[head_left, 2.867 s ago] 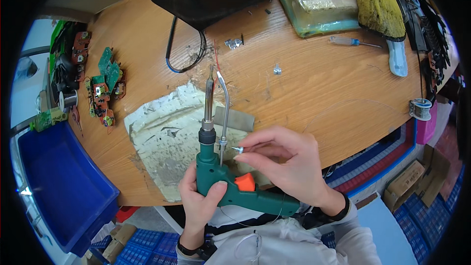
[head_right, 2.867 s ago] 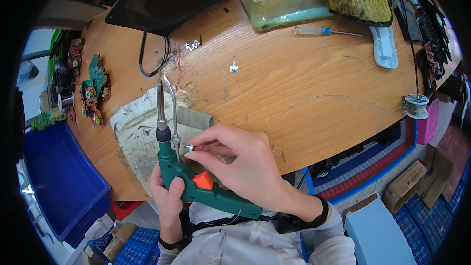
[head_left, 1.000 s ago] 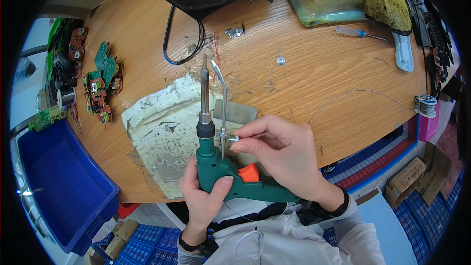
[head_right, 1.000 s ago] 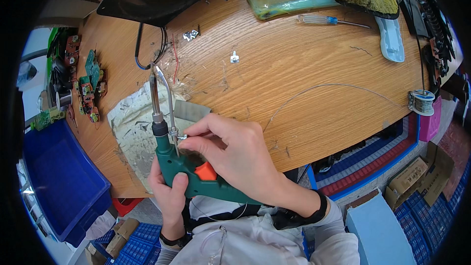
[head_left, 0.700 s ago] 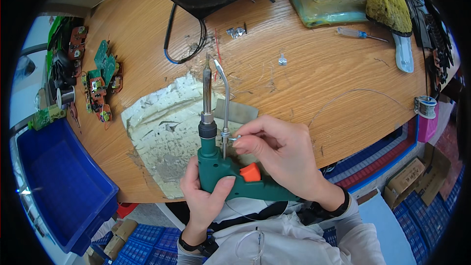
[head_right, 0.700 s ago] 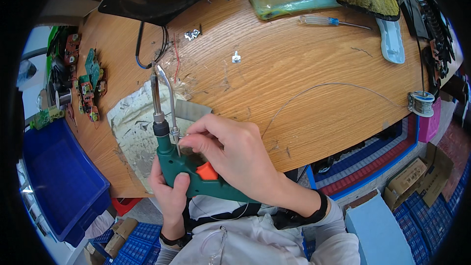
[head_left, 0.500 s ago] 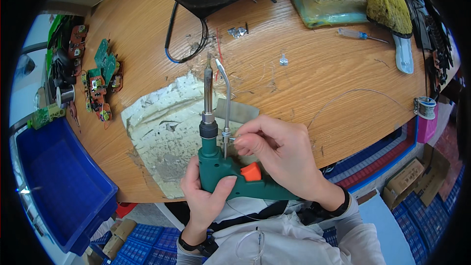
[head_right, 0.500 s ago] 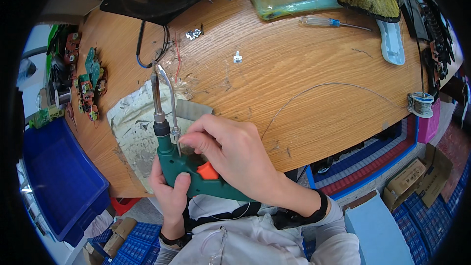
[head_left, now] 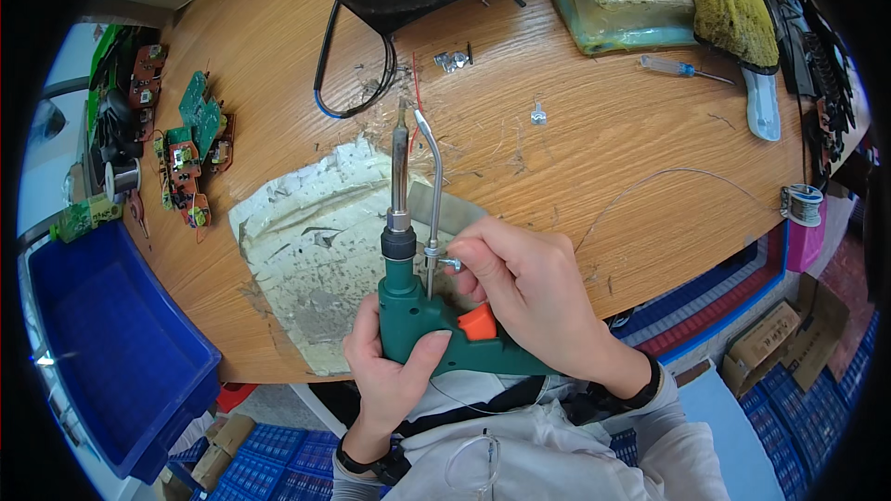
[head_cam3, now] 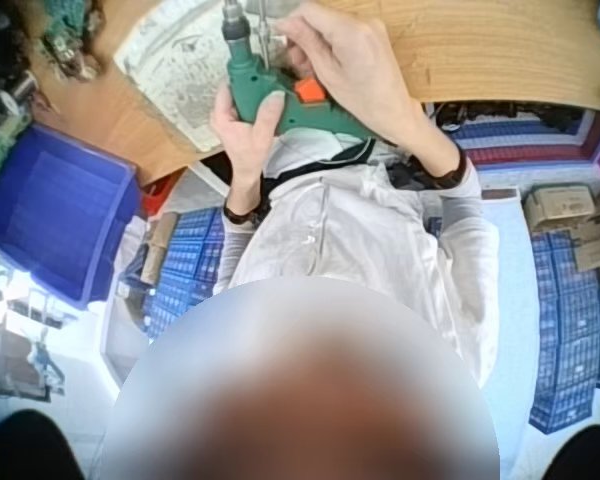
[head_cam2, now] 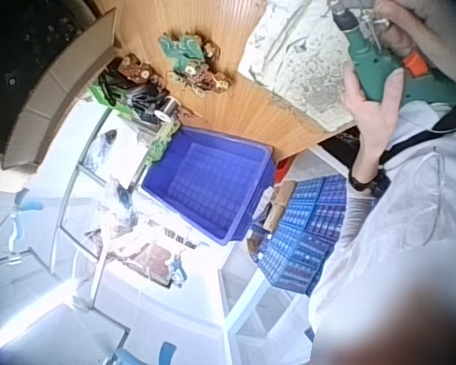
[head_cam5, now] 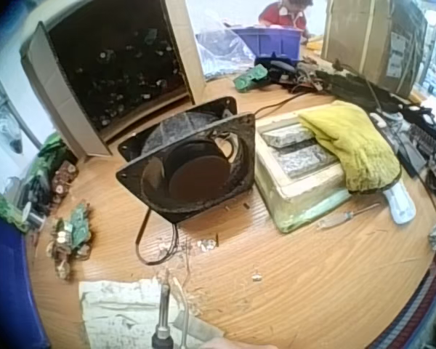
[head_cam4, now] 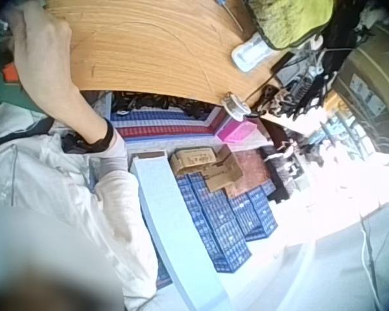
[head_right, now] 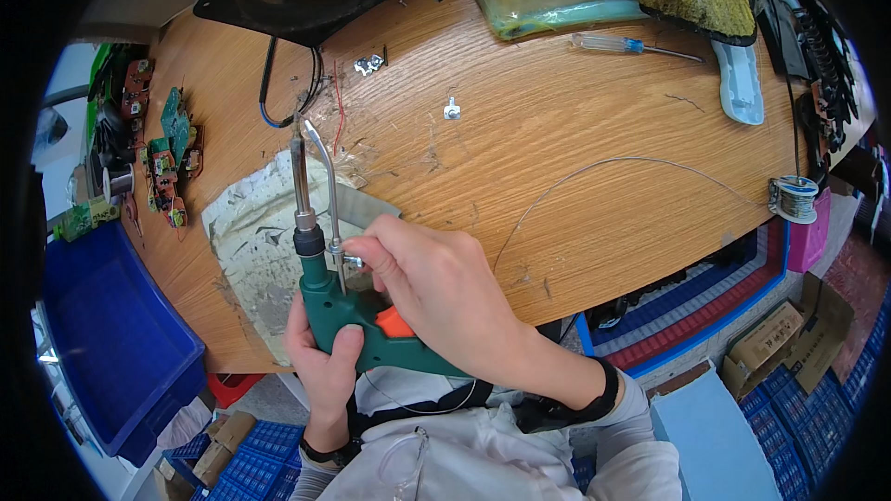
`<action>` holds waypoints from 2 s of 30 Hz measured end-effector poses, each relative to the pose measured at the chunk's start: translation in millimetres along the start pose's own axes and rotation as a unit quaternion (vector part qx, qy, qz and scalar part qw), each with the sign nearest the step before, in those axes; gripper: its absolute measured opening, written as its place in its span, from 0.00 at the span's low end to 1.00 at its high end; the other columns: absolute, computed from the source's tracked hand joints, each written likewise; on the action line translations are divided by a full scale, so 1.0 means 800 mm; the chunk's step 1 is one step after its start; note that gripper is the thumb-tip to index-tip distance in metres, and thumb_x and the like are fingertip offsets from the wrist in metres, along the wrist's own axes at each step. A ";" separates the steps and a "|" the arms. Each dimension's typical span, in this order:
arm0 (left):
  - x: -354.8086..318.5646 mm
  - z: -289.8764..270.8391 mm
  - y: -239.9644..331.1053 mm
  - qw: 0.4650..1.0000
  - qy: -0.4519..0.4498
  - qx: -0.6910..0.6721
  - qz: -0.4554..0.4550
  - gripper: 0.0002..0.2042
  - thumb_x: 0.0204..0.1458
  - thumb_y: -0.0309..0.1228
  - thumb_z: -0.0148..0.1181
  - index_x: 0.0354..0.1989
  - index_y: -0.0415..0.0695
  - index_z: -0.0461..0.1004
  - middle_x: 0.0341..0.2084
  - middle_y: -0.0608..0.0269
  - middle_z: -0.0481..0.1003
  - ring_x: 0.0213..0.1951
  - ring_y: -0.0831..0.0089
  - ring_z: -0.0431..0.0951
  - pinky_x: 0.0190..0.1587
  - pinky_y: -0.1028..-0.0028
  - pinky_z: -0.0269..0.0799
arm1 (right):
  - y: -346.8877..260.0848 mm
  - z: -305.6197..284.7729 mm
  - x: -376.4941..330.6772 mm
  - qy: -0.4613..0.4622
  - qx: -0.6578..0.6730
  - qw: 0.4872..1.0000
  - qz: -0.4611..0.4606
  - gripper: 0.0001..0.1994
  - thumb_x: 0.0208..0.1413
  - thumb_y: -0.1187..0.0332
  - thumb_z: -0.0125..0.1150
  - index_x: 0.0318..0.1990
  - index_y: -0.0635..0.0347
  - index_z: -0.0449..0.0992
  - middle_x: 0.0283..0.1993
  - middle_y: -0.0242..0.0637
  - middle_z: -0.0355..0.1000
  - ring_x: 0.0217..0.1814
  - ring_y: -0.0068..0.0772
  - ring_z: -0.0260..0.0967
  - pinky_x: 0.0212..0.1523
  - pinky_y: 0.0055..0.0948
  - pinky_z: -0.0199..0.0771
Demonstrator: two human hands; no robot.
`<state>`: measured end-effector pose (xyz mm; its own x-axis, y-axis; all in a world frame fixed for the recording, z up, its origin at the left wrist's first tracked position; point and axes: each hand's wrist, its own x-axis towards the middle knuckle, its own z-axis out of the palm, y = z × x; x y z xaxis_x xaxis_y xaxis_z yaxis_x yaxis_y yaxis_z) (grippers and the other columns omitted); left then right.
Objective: The person is using a soldering iron to solder wires and components onto a game controller and other circuit boards.
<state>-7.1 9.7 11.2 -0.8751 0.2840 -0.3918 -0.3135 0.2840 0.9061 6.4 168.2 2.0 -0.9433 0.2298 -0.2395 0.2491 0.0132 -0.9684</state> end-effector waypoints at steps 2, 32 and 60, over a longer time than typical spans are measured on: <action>0.000 0.000 0.000 1.000 0.001 -0.002 0.001 0.19 0.37 0.30 0.62 0.36 0.35 0.64 0.25 0.64 0.71 0.27 0.82 0.68 0.31 0.82 0.65 | -0.001 0.000 0.000 -0.001 -0.030 1.000 0.003 0.07 0.52 0.72 0.47 0.25 0.65 0.67 0.17 0.34 0.66 0.17 0.21 0.65 0.19 0.18 0.63; -0.001 0.000 0.000 1.000 0.004 -0.003 -0.006 0.18 0.38 0.30 0.62 0.35 0.35 0.64 0.24 0.64 0.70 0.26 0.82 0.67 0.30 0.83 0.64 | -0.003 0.003 0.002 0.010 -0.041 0.999 -0.007 0.09 0.54 0.68 0.42 0.26 0.64 0.63 0.12 0.48 0.59 0.14 0.50 0.60 0.15 0.39 0.57; 0.002 -0.001 0.004 0.999 -0.014 0.021 0.038 0.17 0.37 0.27 0.62 0.34 0.35 0.64 0.24 0.64 0.71 0.27 0.83 0.68 0.30 0.82 0.65 | -0.007 -0.004 -0.005 -0.028 -0.062 0.997 -0.020 0.06 0.50 0.70 0.49 0.28 0.63 0.64 0.21 0.44 0.64 0.23 0.44 0.65 0.22 0.32 0.62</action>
<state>-9.9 10.1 13.2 -0.8849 0.3317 -0.3270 -0.2305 0.2982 0.9263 9.4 170.0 8.3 -0.9630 0.1725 -0.2069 0.2323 0.1432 -0.9620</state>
